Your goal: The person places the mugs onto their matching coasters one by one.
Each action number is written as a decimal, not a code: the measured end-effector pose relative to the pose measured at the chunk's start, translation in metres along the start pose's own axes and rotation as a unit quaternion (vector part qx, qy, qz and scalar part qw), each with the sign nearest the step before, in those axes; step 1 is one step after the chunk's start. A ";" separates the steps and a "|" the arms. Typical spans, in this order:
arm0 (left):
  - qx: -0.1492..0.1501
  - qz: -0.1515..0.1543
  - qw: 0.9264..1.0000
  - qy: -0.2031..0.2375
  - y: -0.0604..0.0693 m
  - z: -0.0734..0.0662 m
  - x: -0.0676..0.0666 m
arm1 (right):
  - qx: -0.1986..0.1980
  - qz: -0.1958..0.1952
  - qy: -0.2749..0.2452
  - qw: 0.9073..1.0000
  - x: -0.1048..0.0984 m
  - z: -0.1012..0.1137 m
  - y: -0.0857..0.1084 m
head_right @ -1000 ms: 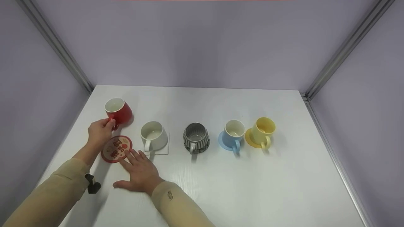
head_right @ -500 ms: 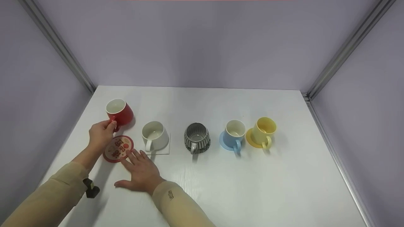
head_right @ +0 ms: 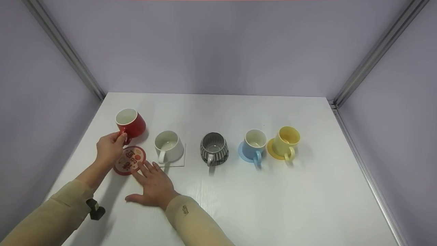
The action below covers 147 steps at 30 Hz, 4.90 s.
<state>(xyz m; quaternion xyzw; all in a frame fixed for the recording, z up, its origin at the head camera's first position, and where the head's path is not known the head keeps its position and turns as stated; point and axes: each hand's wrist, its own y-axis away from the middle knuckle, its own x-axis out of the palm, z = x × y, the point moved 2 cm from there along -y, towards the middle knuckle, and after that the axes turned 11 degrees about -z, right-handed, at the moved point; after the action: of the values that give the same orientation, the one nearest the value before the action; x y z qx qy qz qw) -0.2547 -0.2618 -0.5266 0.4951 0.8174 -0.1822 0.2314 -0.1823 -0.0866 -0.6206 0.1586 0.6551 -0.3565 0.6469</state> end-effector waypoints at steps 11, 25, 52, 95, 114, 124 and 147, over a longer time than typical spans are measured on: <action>-0.003 -0.001 1.000 -0.005 0.010 0.000 -0.004 | -0.001 0.005 -0.007 1.000 0.002 0.000 0.001; 0.021 -0.018 1.000 -0.007 0.026 0.001 -0.007 | 0.005 0.006 -0.002 1.000 0.000 0.000 0.000; 0.010 -0.021 1.000 -0.006 0.055 0.017 -0.024 | 0.010 0.009 -0.010 1.000 0.003 0.000 0.001; 0.015 -0.027 0.999 -0.008 0.073 0.045 -0.031 | 0.011 0.007 -0.006 1.000 -0.001 0.001 0.001; 0.008 -0.013 1.000 -0.010 0.080 0.047 -0.029 | 0.013 0.007 -0.005 1.000 -0.001 0.002 0.000; 0.005 -0.003 1.000 -0.013 0.082 0.051 -0.028 | 0.003 -0.003 0.008 1.000 0.000 0.002 0.000; 0.037 -0.009 0.999 -0.031 0.087 0.053 -0.029 | 0.007 -0.006 -0.005 1.000 0.000 0.002 0.001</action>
<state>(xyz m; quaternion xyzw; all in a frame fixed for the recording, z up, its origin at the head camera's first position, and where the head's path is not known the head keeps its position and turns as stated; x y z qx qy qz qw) -0.1547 -0.2721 -0.5602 0.4903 0.8067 -0.2297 0.2368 -0.1802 -0.0879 -0.6211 0.1574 0.6505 -0.3655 0.6469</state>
